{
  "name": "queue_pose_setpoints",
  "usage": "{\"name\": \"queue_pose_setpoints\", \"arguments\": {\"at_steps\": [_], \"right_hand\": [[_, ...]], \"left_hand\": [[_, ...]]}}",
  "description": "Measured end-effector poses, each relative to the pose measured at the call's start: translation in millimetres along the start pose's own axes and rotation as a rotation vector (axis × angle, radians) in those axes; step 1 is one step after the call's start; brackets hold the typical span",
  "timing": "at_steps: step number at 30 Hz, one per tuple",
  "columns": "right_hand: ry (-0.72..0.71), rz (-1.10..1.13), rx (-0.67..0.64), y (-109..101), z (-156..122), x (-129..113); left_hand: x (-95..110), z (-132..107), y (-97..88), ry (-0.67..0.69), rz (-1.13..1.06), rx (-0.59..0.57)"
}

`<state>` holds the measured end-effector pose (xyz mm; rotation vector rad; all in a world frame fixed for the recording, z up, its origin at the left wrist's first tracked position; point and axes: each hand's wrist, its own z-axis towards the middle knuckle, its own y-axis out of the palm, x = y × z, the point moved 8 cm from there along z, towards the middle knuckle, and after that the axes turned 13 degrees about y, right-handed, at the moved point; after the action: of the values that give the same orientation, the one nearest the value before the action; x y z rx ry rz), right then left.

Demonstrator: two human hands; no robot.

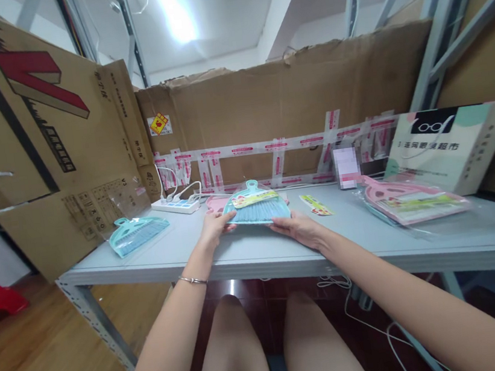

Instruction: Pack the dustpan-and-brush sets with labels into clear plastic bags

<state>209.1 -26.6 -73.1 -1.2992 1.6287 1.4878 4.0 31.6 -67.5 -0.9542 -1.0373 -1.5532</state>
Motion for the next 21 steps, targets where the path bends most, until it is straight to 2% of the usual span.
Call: {"name": "queue_pose_setpoints", "arguments": {"at_steps": [3,10,18,21], "right_hand": [[0.0,0.006,0.014,-2,0,0],[-0.014,-0.004,0.129,-15,8,0],[-0.049,-0.049,0.205,-14,5,-3],[-0.049,-0.047,0.239,-19,7,-4]], "left_hand": [[2,-4,0.7,-0.027,0.038,0.022],[14,-16,19.5,-0.035,-0.012,-0.084],[9,-11,12.0,-0.037,0.042,-0.062],[7,-11,14.4,-0.051,0.072,-0.085]]}}
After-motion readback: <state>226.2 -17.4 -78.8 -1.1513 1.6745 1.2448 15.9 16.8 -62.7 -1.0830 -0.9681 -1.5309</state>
